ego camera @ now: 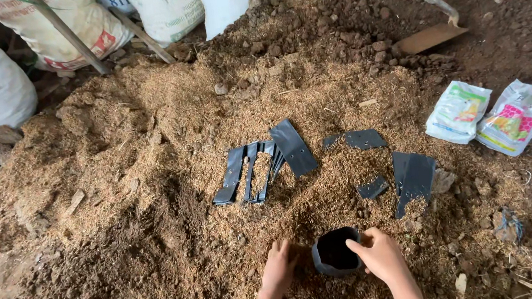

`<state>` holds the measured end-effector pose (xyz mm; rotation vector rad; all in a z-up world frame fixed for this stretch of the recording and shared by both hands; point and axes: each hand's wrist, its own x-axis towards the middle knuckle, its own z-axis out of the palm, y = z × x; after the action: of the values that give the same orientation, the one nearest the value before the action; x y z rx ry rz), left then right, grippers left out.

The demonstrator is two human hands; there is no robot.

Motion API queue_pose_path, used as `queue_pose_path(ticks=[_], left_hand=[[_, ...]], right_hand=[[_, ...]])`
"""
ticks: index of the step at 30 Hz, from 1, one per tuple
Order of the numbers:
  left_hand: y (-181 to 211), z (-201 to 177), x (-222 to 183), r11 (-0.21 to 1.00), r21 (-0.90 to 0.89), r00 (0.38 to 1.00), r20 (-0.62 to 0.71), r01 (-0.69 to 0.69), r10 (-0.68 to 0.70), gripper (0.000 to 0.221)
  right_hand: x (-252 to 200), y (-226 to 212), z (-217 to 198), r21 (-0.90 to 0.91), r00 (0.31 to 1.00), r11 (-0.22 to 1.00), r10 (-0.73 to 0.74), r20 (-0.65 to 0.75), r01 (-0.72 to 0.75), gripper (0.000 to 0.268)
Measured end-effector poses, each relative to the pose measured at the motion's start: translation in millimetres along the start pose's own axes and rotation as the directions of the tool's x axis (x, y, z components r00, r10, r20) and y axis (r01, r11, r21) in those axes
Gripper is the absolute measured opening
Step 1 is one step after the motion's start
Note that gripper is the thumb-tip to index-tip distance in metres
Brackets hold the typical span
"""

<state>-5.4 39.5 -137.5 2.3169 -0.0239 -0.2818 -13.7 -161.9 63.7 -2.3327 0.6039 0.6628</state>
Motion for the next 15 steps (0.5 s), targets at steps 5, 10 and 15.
queue_pose_path(ticks=[5,10,15], left_hand=[[10,-12,5,0.986,-0.168,0.986,-0.165,-0.021,-0.007,0.027],[34,-29,7,0.970,-0.238,0.968,-0.251,-0.054,-0.008,0.020],[35,-37,1,0.945,-0.326,0.986,-0.167,-0.043,-0.013,0.035]], right_hand=[[3,7,1,0.041,0.999,0.999,-0.033,0.017,0.033,0.013],[3,14,2,0.102,0.997,0.992,-0.072,0.031,0.068,0.013],[5,24,6,0.103,0.996,0.991,-0.086,0.015,0.084,0.012]])
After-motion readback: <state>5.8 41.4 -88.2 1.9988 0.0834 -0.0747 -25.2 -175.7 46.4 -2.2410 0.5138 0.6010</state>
